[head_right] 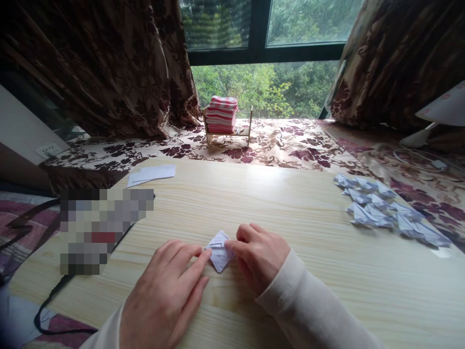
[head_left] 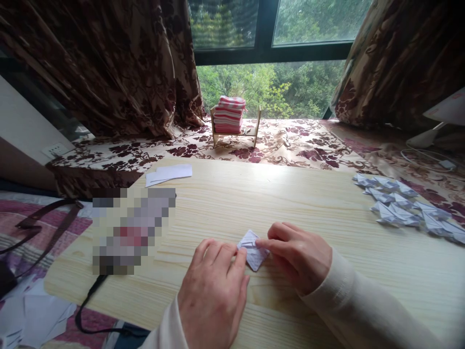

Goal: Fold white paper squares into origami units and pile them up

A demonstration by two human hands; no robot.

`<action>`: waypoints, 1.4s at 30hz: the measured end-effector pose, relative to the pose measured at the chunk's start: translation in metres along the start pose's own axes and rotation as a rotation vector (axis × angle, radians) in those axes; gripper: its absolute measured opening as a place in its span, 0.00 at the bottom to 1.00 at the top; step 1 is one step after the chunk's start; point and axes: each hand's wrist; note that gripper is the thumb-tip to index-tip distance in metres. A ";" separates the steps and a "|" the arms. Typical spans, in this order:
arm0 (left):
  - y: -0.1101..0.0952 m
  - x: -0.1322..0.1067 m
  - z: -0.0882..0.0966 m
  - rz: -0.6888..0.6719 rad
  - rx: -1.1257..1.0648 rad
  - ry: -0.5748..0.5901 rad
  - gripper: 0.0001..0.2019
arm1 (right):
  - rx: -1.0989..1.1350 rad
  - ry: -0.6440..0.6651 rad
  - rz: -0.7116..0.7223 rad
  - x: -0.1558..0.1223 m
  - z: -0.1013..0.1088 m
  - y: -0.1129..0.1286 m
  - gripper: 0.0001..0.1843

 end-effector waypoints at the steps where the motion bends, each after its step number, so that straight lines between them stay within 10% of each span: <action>1: -0.001 0.003 -0.004 0.001 -0.008 0.021 0.15 | -0.001 0.004 -0.003 0.000 0.000 0.000 0.15; 42: 0.003 0.007 -0.016 0.087 -0.015 0.123 0.16 | -0.102 0.084 -0.081 0.001 0.003 0.003 0.16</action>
Point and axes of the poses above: each hand's wrist, its own x-axis towards the middle knuckle, its own z-axis out of the back of the hand, y = z × x, and after that the axes turned 12 degrees about -x, right-handed
